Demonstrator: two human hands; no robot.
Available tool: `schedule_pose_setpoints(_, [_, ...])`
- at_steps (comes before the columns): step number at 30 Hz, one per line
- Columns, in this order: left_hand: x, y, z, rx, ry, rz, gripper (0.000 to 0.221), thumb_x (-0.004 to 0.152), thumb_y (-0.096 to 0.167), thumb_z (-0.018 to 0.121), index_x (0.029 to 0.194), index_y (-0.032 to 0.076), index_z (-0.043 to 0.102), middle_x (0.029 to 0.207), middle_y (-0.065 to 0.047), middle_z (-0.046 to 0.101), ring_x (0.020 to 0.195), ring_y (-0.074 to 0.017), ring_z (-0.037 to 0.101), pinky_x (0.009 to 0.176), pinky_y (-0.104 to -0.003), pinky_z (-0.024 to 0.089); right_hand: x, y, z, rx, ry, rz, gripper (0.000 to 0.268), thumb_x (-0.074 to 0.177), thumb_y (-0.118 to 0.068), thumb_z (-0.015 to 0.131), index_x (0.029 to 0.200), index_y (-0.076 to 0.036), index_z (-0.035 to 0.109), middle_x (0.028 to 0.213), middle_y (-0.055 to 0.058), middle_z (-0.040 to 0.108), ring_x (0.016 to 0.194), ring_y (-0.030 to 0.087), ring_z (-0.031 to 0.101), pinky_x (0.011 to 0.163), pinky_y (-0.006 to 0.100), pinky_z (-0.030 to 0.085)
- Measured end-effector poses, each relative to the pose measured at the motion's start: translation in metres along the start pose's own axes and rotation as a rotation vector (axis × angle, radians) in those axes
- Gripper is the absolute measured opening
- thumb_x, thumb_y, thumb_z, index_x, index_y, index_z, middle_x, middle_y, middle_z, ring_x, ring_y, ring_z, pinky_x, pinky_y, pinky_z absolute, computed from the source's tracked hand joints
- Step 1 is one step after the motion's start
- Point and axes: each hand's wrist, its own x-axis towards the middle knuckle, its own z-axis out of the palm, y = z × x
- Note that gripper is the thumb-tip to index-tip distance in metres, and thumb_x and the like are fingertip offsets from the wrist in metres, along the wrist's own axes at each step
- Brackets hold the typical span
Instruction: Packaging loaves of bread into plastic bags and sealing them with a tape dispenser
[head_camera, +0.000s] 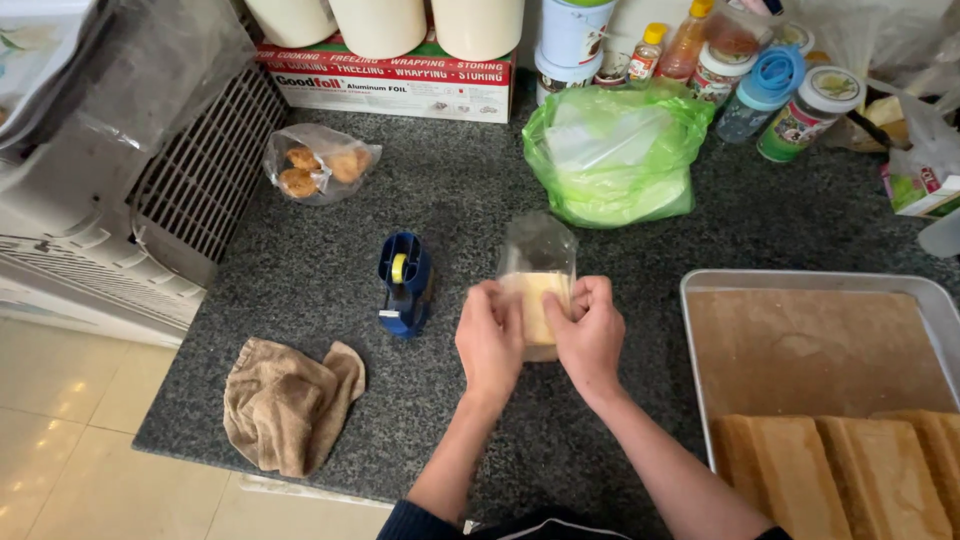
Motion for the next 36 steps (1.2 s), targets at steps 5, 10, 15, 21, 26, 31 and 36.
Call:
schedule_pose_setpoints(5, [-0.001,0.004,-0.004,0.196,-0.043,0.584,0.044,0.095,0.010,0.082,0.138,0.013,0.072,0.093,-0.009,0.071,0.088,-0.0334,0.070,0.079,-0.046,0.057,-0.003,-0.001,0.002,0.025,0.037,-0.054,0.040,0.087,-0.025,0.093,0.109,-0.014,0.062,0.066,0.011,0.064,0.069,0.041,0.073,0.071,0.055,0.057])
schedule_pose_setpoints(10, [-0.004,0.011,-0.015,0.272,-0.073,0.673,0.040,0.098,0.020,0.079,0.137,0.014,0.076,0.097,-0.006,0.068,0.092,-0.0292,0.065,0.080,-0.041,0.052,-0.006,0.009,0.005,0.072,0.075,-0.145,0.037,0.089,-0.019,0.091,0.110,-0.013,0.061,0.065,0.012,0.062,0.066,0.038,0.072,0.067,0.051,0.057])
schedule_pose_setpoints(15, [-0.011,0.009,-0.020,0.348,-0.113,0.739,0.028,0.107,0.026,0.071,0.130,0.013,0.081,0.101,-0.005,0.059,0.095,-0.0295,0.059,0.080,-0.041,0.049,-0.014,0.005,-0.013,0.107,0.084,-0.275,0.020,0.098,-0.019,0.085,0.109,-0.018,0.067,0.065,0.004,0.067,0.065,0.029,0.076,0.063,0.039,0.060])
schedule_pose_setpoints(21, [-0.014,0.002,-0.018,0.517,-0.142,0.917,0.039,0.105,0.031,0.065,0.134,0.009,0.078,0.119,-0.012,0.064,0.110,-0.0331,0.063,0.097,-0.046,0.049,-0.010,-0.012,-0.042,-0.039,0.078,-0.828,0.013,0.101,-0.016,0.084,0.114,-0.017,0.083,0.092,-0.002,0.074,0.084,0.026,0.077,0.076,0.037,0.065])
schedule_pose_setpoints(26, [-0.018,0.003,-0.038,0.489,-0.150,1.053,0.042,0.106,0.027,0.060,0.138,0.005,0.074,0.130,-0.016,0.068,0.124,-0.0335,0.064,0.110,-0.049,0.049,-0.005,0.006,-0.039,-0.190,0.053,-1.068,0.027,0.110,-0.028,0.073,0.128,-0.010,0.083,0.131,0.008,0.077,0.131,0.036,0.072,0.112,0.050,0.059])
schedule_pose_setpoints(31, [-0.012,-0.011,-0.040,0.392,-0.240,1.099,0.040,0.101,0.022,0.062,0.137,0.008,0.073,0.133,-0.015,0.071,0.129,-0.0343,0.064,0.111,-0.050,0.049,-0.003,0.009,-0.043,-0.221,-0.053,-1.134,0.039,0.117,-0.027,0.056,0.144,-0.008,0.076,0.142,0.009,0.076,0.137,0.036,0.070,0.112,0.046,0.055])
schedule_pose_setpoints(36, [0.023,-0.003,-0.029,0.214,-0.285,1.065,0.012,0.102,0.019,0.061,0.098,0.014,0.070,0.103,-0.007,0.068,0.111,-0.0342,0.064,0.096,-0.049,0.051,-0.003,0.012,-0.042,-0.287,-0.089,-1.110,0.040,0.118,-0.032,0.054,0.136,-0.004,0.077,0.142,0.012,0.075,0.141,0.036,0.067,0.111,0.047,0.053])
